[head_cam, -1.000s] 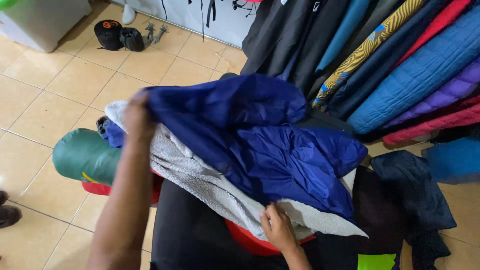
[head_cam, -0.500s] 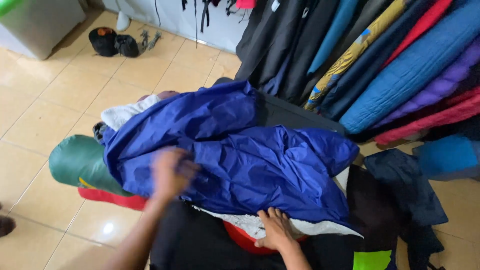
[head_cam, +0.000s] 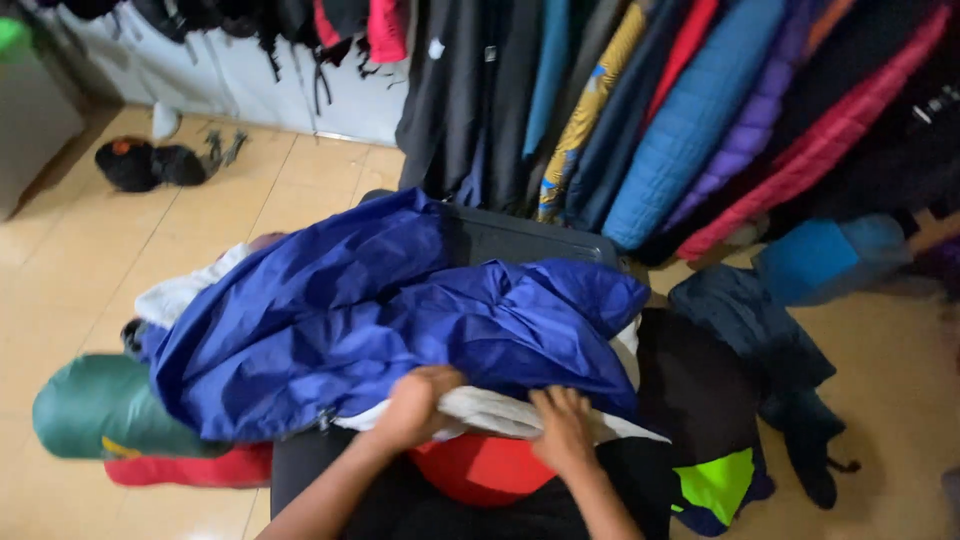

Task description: The person sits on the floor and compresses a green sleeping bag into its stuff sack, securing it with a strap. They then pick up a blue sleeping bag with a white fleece lining, unfold it, and begin folding it on their lap.

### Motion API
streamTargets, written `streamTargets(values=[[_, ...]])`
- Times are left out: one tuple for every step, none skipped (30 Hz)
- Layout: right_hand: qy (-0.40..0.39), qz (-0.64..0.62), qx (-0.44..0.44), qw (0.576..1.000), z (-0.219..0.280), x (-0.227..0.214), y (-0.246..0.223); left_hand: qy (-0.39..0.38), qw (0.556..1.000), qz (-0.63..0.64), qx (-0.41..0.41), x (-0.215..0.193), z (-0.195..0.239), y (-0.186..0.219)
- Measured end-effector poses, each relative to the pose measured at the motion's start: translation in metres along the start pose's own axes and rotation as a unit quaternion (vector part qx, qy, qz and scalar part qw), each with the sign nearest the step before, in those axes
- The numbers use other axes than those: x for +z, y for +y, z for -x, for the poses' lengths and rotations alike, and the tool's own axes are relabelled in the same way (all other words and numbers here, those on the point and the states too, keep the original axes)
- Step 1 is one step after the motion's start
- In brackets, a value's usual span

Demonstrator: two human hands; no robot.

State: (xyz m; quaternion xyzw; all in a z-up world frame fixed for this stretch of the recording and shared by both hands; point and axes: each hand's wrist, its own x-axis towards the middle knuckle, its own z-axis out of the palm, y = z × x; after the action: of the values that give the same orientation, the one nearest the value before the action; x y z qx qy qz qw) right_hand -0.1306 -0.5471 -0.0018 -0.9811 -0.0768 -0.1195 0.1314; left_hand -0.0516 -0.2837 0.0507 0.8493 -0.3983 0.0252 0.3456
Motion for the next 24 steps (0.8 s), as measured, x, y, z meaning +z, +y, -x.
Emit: streamTargets(values=[[-0.003,0.069,0.040,0.997,0.004,0.021,0.028,0.004,1.000,0.018,-0.019,-0.023,0.006,-0.002],[-0.011,0.135,0.081,0.987,0.015,0.041,0.054,0.004,0.998,0.037,-0.040,-0.045,0.014,-0.002],[-0.010,0.129,0.093,0.987,0.014,0.043,0.056,-0.008,0.999,0.035,-0.035,-0.061,0.027,-0.014],[-0.053,0.030,0.168,0.984,0.012,0.045,0.060,-0.073,0.988,0.006,-0.138,-0.077,0.039,-0.028],[-0.093,-0.071,0.238,0.964,0.010,0.048,0.064,-0.136,0.961,-0.027,-0.237,-0.095,0.050,-0.044],[-0.094,-0.075,0.244,0.962,0.003,0.031,0.037,-0.143,0.961,-0.030,-0.236,-0.103,0.055,-0.052],[-0.168,-0.131,0.207,0.955,-0.005,0.013,0.010,-0.265,0.921,-0.099,-0.268,-0.112,0.059,-0.062],[-0.241,-0.187,0.166,0.938,-0.013,-0.003,-0.019,-0.381,0.860,-0.166,-0.296,-0.122,0.067,-0.072],[-0.243,-0.193,0.170,0.935,-0.014,-0.015,-0.032,-0.388,0.856,-0.168,-0.296,-0.130,0.052,-0.053],[-0.379,-0.258,0.020,0.888,-0.016,-0.028,-0.046,-0.326,0.909,-0.104,-0.236,-0.138,0.037,-0.032],[-0.492,-0.312,-0.135,0.801,-0.018,-0.042,-0.059,-0.260,0.949,-0.037,-0.173,-0.147,0.021,-0.012],[-0.490,-0.317,-0.134,0.801,-0.023,-0.028,-0.049,-0.264,0.948,-0.039,-0.173,-0.137,0.000,0.006],[-0.439,-0.466,-0.116,0.759,-0.027,-0.014,-0.039,-0.201,0.964,0.002,-0.175,-0.127,-0.020,0.023],[-0.379,-0.603,-0.096,0.695,-0.029,-0.002,-0.030,-0.136,0.973,0.044,-0.179,-0.117,-0.037,0.042],[-0.379,-0.607,-0.095,0.692,-0.032,-0.002,-0.024,-0.139,0.973,0.043,-0.182,-0.093,-0.038,0.047],[-0.197,-0.587,0.109,0.778,-0.039,-0.004,-0.014,-0.117,0.975,0.038,-0.184,-0.068,-0.044,0.051],[0.003,-0.520,0.303,0.799,-0.046,-0.006,-0.004,-0.094,0.977,0.033,-0.186,-0.043,-0.050,0.055],[0.003,-0.520,0.304,0.799,-0.036,0.014,0.017,-0.095,0.977,0.033,-0.186,-0.009,-0.037,0.046],[0.090,-0.432,0.354,0.825,-0.025,0.034,0.037,-0.103,0.988,0.009,-0.111,0.024,-0.024,0.037],[0.176,-0.335,0.399,0.836,-0.014,0.054,0.058,-0.111,0.993,-0.014,-0.034,0.059,-0.011,0.029],[0.176,-0.334,0.400,0.835,-0.007,0.062,0.066,-0.112,0.993,-0.012,-0.033,0.080,0.002,0.017],[0.068,-0.491,0.513,0.701,-0.001,0.070,0.074,-0.265,0.962,-0.021,-0.063,0.101,0.017,0.005],[-0.044,-0.615,0.592,0.519,0.004,0.078,0.082,-0.411,0.907,-0.029,-0.090,0.121,0.031,-0.007],[-0.044,-0.615,0.591,0.520,0.000,0.078,0.080,-0.410,0.907,-0.029,-0.090,0.112,0.036,-0.011]])
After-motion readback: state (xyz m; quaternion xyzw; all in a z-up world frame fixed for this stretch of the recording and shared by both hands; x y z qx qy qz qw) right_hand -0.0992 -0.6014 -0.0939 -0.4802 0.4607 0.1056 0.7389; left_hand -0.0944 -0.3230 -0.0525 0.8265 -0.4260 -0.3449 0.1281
